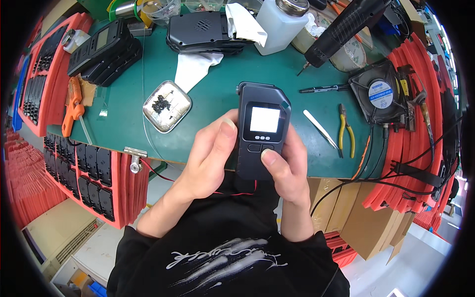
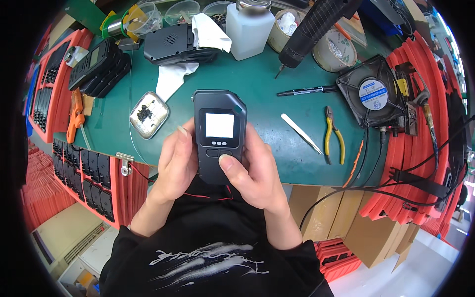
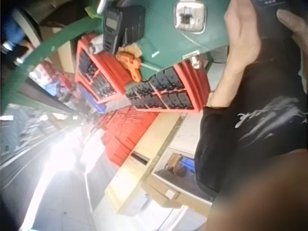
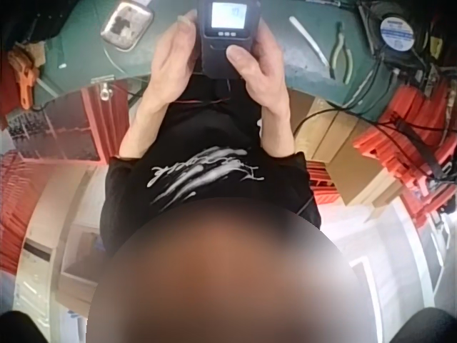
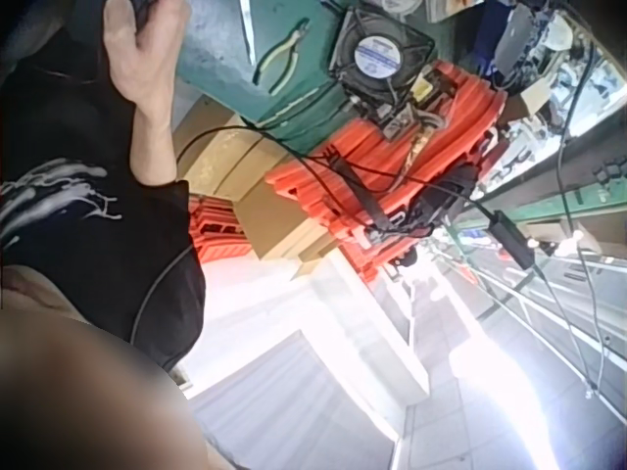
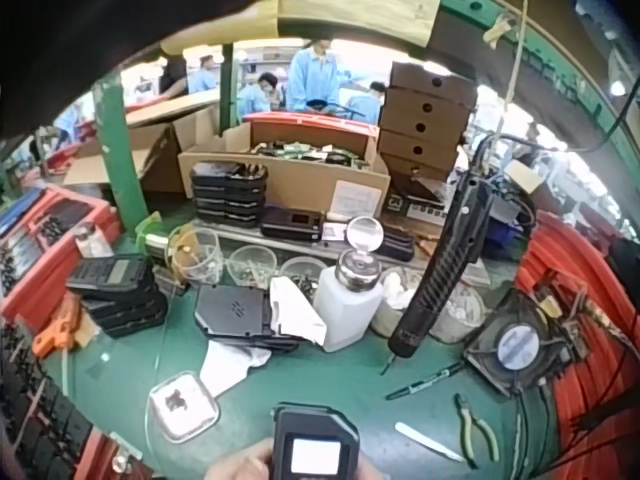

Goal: Assembling and testing handheld electronic meters at a production station.

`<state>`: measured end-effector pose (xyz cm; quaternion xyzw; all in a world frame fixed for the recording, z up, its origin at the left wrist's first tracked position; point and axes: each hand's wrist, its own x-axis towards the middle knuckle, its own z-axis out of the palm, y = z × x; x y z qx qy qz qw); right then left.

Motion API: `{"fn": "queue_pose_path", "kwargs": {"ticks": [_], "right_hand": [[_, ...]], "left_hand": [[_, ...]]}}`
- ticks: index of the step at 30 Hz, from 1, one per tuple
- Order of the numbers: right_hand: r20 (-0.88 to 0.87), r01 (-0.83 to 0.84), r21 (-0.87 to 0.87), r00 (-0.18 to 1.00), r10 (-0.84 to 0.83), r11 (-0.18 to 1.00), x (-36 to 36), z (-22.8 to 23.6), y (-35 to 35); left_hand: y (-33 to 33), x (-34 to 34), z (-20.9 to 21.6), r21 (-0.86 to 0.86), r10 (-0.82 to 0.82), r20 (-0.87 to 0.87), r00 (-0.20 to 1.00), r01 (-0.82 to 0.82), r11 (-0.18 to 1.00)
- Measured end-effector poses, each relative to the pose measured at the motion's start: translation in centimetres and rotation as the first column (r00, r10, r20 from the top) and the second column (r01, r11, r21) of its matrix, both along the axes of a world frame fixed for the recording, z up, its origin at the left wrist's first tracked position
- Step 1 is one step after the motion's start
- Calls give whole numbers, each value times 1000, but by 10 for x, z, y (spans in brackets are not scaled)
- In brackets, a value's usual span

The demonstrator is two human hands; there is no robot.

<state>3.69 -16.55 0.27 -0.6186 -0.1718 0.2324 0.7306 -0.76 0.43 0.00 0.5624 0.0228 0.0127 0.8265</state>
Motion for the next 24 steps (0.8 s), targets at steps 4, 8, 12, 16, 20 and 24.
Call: {"fn": "queue_pose_path", "kwargs": {"ticks": [4,8,12,16,20,24], "right_hand": [[-7,14,-22,1000,-15,1000,-1,1,1],[0,34,-46,999,-34,998,-2,0,1],[41,6,104,999,-10,995,1,-2,2],[61,-16,96,998,10,995,2,-4,-1],[49,-8,106,999,3,994,1,-2,1],[50,-5,91,999,0,996,2,-2,1]], "left_hand": [[1,0,6,-14,-29,-19,999,29,999],[1,0,5,-57,-23,-27,999,21,998],[2,0,4,-69,-54,-1,999,54,996],[5,0,5,-38,-89,6,996,89,995],[4,0,6,-74,-92,4,996,92,993],[3,0,6,-100,-84,25,996,86,991]]}}
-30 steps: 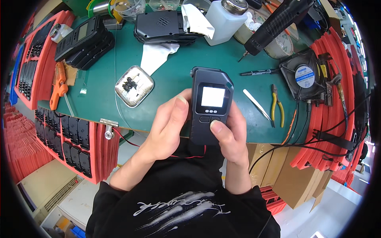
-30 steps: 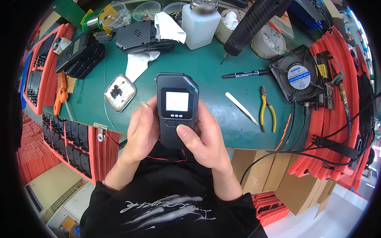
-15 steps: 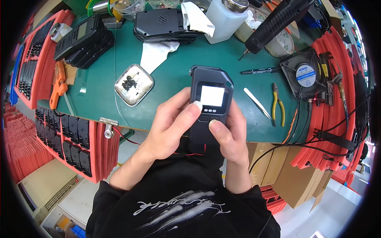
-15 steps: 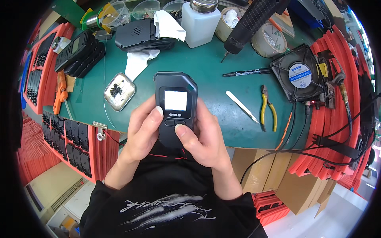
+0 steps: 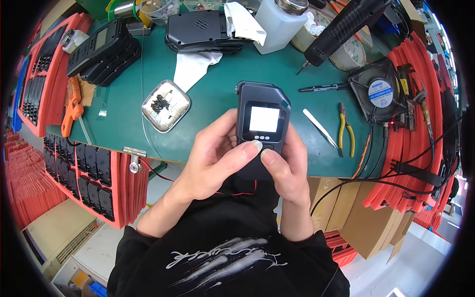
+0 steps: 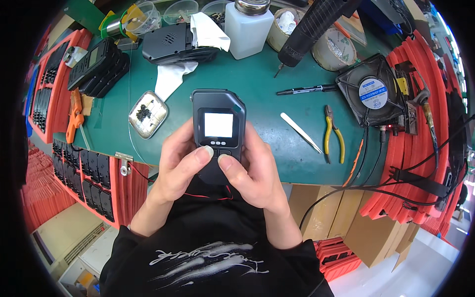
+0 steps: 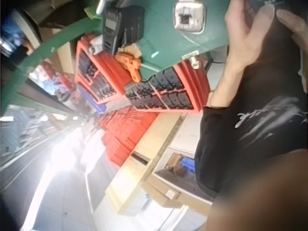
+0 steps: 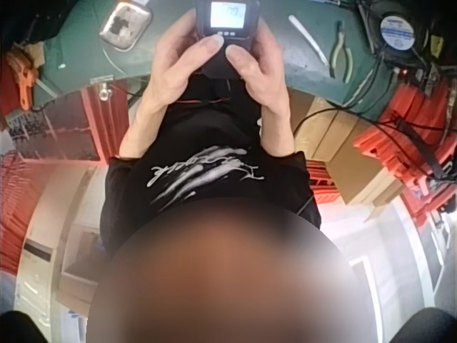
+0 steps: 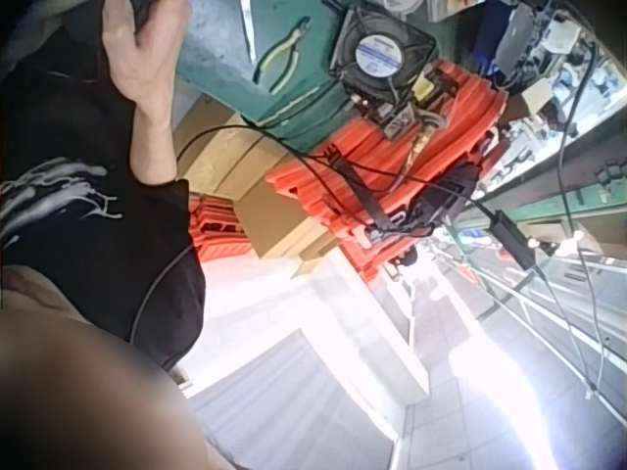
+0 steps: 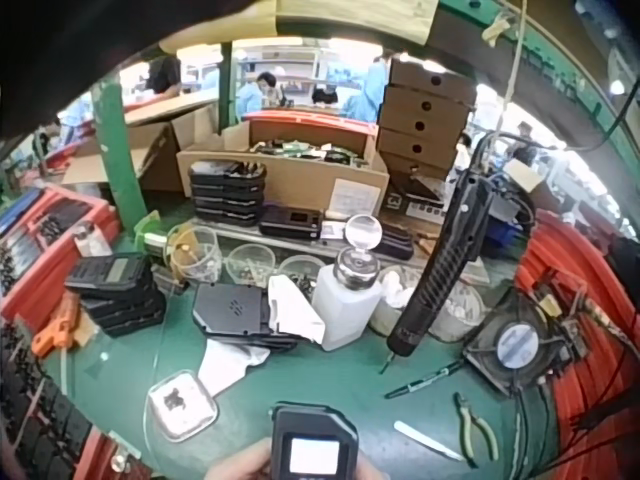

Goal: Assembling and testing handheld electronic meters at a production station.

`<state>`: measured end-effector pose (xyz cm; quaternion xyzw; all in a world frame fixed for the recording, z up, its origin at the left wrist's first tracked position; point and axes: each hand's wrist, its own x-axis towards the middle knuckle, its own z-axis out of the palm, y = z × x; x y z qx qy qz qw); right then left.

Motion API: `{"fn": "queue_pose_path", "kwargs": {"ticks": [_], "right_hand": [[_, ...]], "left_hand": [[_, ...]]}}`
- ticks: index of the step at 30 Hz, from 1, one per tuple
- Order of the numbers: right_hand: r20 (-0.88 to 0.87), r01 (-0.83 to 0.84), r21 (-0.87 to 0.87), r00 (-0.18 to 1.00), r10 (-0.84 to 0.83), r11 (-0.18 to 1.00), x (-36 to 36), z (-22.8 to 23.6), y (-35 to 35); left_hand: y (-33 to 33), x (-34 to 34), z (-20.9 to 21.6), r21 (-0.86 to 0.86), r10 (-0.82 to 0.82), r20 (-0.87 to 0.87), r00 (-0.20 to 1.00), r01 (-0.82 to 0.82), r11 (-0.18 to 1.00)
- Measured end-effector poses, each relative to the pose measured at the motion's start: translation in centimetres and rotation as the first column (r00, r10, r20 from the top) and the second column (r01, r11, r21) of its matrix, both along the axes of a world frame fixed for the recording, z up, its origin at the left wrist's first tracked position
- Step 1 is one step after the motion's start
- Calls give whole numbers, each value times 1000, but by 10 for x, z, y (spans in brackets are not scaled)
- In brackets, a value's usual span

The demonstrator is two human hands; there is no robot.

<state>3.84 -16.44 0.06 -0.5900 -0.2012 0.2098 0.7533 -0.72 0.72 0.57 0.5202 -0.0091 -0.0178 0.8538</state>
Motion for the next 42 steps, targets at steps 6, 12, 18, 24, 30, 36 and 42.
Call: {"fn": "queue_pose_path", "kwargs": {"ticks": [6,12,18,24,30,36,42], "right_hand": [[9,-4,-7,1000,4,1000,0,-2,-1],[-26,4,-97,1000,-7,995,-2,0,-3],[-93,-26,51,995,31,998,-3,5,1],[-183,-157,181,965,190,971,-3,0,-4],[34,-253,-213,963,267,944,6,2,-8],[-8,-209,-200,977,212,957,4,0,-4],[-26,-218,-220,976,218,951,4,-3,-7]], "left_hand": [[0,-1,3,-17,-5,11,1000,5,1000],[-2,-1,0,-15,-6,37,999,6,1000],[-2,-1,2,-5,19,29,999,-19,1000],[0,2,-1,60,28,6,1000,-28,998],[-3,3,-3,95,129,54,990,-134,986],[-7,3,-10,256,212,74,974,-224,940],[-6,4,-6,344,171,59,983,-181,921]]}}
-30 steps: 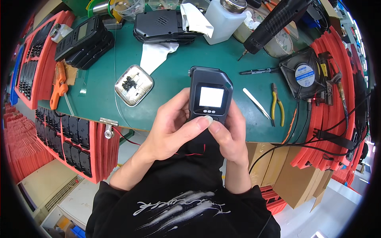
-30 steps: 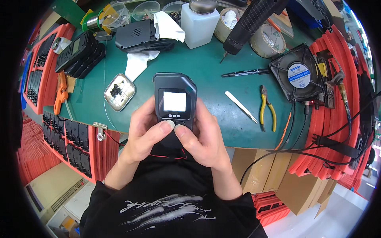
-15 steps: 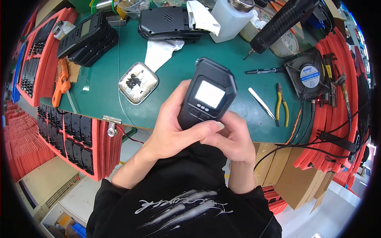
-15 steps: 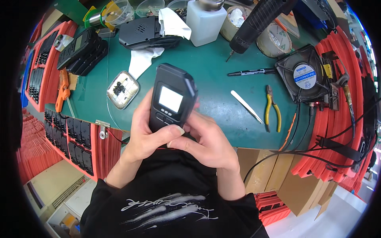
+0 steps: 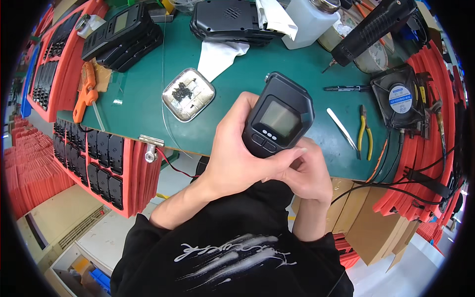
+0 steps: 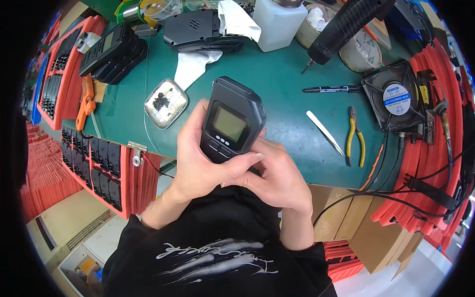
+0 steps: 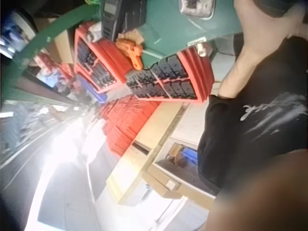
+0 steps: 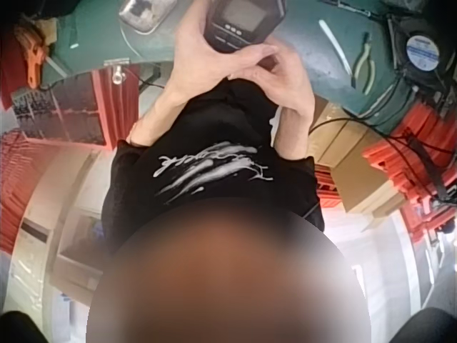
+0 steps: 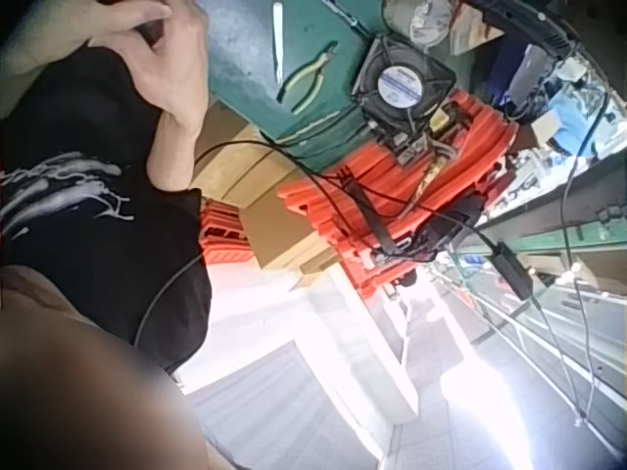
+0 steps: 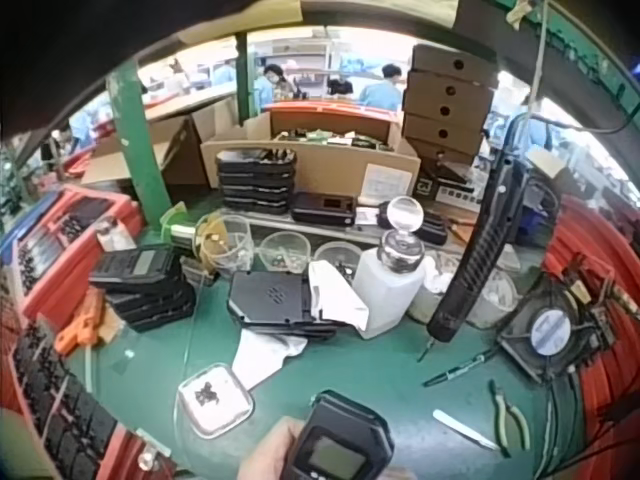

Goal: Assembling and testing handheld electronic meters at a production station.

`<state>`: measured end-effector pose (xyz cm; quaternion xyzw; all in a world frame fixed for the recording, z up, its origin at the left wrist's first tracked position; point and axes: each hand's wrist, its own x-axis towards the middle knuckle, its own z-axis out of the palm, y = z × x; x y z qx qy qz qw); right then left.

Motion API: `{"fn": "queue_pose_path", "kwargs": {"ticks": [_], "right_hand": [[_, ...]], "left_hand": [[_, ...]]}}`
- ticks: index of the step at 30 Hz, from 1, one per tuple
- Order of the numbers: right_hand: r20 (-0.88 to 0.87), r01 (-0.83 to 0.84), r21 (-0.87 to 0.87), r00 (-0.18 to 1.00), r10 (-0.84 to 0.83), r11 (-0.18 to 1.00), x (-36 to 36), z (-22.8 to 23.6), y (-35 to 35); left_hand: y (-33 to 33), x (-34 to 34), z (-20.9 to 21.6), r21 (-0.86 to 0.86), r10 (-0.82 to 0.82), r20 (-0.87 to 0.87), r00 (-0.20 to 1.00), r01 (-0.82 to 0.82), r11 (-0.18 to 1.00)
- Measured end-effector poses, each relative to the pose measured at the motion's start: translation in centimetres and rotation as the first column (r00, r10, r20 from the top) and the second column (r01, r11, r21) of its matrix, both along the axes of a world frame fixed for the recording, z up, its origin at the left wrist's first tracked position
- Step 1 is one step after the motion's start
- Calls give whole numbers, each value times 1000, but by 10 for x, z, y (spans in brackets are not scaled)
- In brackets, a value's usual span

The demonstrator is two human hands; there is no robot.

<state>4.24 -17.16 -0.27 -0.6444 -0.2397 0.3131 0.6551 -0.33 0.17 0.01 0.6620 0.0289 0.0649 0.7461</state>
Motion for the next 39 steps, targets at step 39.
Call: {"fn": "queue_pose_path", "kwargs": {"ticks": [39], "right_hand": [[-90,229,146,972,-218,962,-6,3,8]], "left_hand": [[4,0,-1,-199,-95,12,995,96,975]]}}
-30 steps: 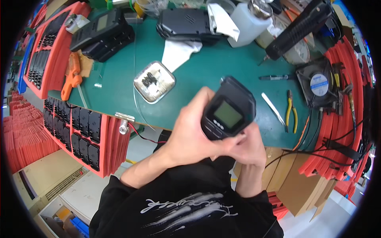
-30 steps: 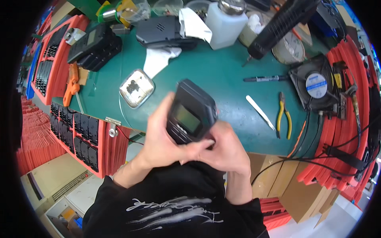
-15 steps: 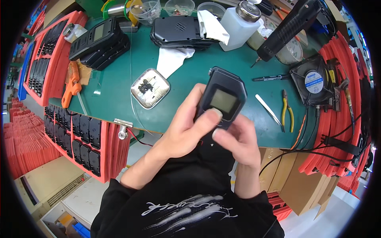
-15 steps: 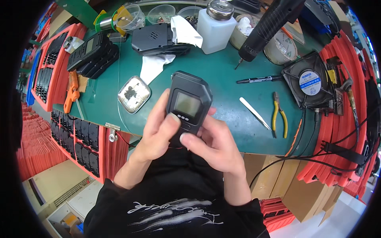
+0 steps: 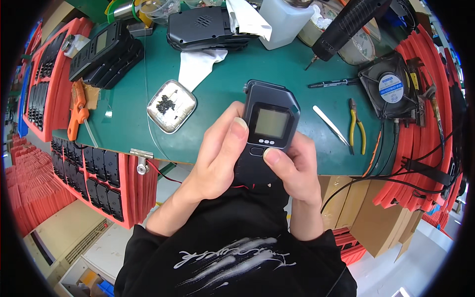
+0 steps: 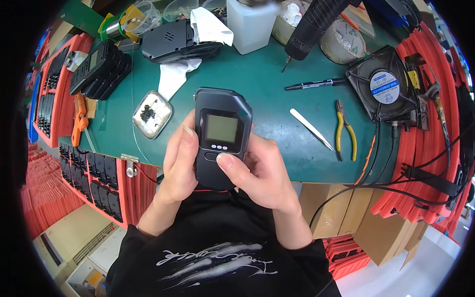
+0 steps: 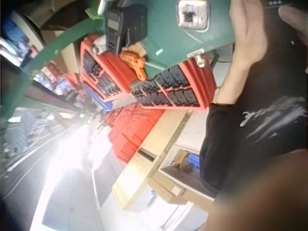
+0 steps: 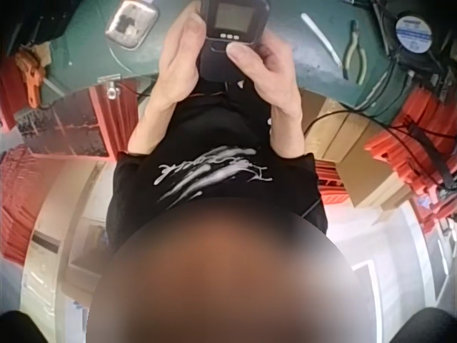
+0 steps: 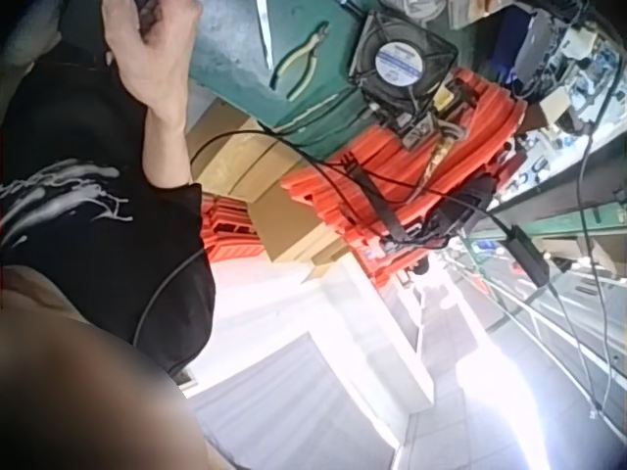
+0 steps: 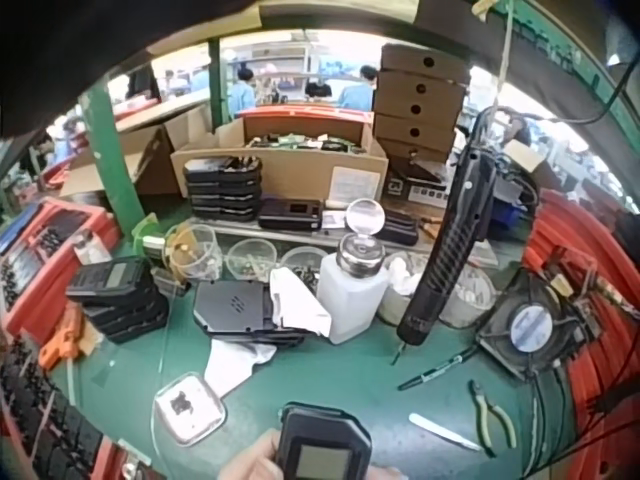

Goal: Assembling and testing handheld electronic meters at a production station.

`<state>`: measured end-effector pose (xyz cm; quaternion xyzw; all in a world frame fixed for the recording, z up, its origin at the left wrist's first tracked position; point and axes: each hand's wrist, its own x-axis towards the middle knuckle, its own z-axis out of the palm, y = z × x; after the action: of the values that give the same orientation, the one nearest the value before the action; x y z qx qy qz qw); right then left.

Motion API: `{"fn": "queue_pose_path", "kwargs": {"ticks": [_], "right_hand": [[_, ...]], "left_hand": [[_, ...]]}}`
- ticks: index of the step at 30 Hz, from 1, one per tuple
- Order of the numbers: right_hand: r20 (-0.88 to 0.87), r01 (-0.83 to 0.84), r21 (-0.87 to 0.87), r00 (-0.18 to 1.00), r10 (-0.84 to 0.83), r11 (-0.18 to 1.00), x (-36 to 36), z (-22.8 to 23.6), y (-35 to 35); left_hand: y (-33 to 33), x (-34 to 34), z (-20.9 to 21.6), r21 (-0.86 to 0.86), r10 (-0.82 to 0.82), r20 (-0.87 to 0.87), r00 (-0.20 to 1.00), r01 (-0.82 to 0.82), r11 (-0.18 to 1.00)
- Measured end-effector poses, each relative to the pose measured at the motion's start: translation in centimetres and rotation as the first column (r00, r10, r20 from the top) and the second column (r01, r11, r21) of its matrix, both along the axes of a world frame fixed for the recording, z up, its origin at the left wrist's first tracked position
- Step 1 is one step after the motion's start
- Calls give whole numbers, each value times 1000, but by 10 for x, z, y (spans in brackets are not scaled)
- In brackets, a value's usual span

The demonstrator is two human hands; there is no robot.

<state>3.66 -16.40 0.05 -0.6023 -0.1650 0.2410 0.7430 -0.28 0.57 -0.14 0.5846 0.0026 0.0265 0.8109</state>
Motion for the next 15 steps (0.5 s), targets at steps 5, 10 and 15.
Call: {"fn": "queue_pose_path", "kwargs": {"ticks": [5,10,15], "right_hand": [[-52,-37,-73,998,33,997,1,1,-6],[-56,-35,-63,998,32,997,1,2,-5],[-87,-33,-48,996,29,998,0,3,-6]], "left_hand": [[-2,0,5,13,18,-2,1000,-18,1000],[-3,0,5,36,33,14,999,-34,999],[-1,-1,4,47,17,19,1000,-17,999]]}}
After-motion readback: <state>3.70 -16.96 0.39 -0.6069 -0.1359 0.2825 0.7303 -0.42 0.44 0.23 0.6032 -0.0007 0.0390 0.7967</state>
